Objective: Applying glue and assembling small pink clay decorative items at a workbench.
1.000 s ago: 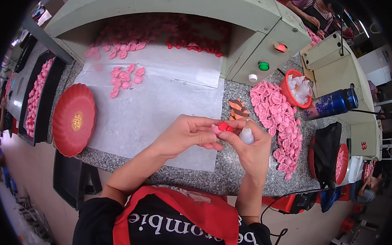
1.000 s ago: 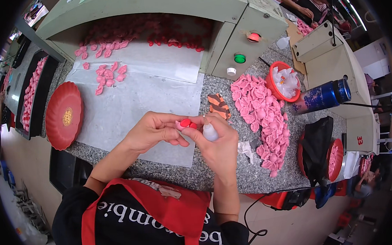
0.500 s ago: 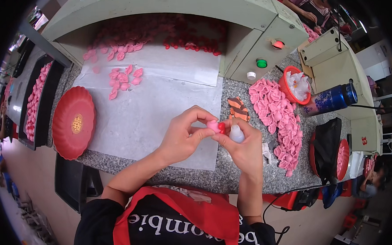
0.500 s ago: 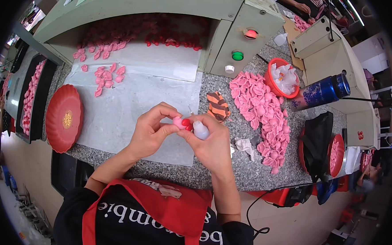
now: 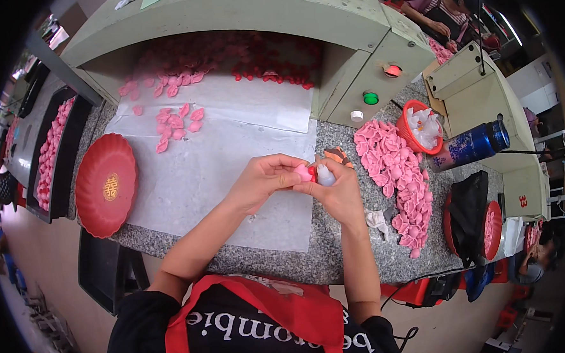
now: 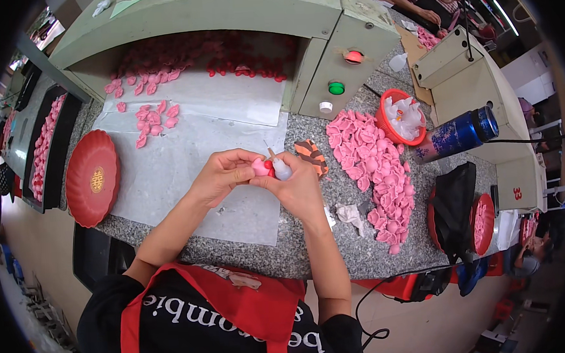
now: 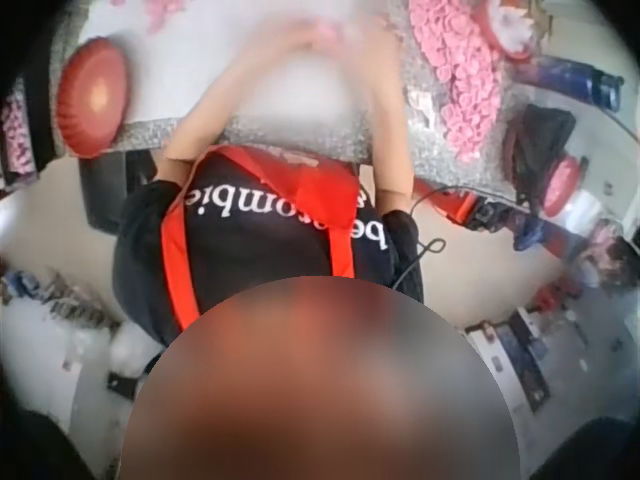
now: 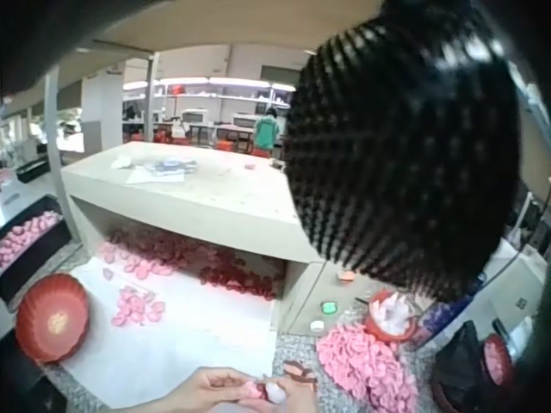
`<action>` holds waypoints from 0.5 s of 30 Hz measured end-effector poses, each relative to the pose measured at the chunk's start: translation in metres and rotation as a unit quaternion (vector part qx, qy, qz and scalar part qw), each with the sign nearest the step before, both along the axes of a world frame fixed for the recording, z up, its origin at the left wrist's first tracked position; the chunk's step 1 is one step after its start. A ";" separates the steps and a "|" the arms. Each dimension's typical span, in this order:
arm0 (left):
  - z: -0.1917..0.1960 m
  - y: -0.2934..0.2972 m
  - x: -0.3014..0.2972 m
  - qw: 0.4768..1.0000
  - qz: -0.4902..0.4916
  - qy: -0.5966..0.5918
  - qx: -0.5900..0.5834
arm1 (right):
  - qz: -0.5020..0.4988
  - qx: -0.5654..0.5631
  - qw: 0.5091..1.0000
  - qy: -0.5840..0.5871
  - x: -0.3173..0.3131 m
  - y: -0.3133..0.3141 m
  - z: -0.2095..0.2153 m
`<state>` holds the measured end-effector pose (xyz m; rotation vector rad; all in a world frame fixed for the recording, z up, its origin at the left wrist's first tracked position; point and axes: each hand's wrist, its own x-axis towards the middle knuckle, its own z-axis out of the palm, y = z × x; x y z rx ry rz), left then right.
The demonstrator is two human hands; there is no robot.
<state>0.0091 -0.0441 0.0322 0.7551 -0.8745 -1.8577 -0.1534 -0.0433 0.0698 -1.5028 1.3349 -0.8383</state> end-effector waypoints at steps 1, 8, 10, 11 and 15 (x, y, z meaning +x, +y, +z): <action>-0.001 0.000 0.002 1.000 -0.001 -0.003 -0.010 | -0.009 0.005 1.000 -0.020 0.001 -0.001 -0.005; -0.035 -0.004 -0.006 0.987 0.081 -0.122 -0.070 | -0.005 -0.139 0.990 0.014 0.008 -0.010 -0.052; -0.039 -0.007 -0.006 0.993 0.097 -0.067 -0.010 | -0.001 -0.161 0.987 0.005 0.010 -0.014 -0.059; -0.039 -0.007 -0.006 0.993 0.096 -0.067 -0.010 | -0.002 -0.161 0.987 0.005 0.010 -0.014 -0.059; -0.030 -0.003 -0.009 0.994 0.103 -0.023 0.042 | -0.036 -0.221 0.974 0.028 0.011 -0.008 -0.060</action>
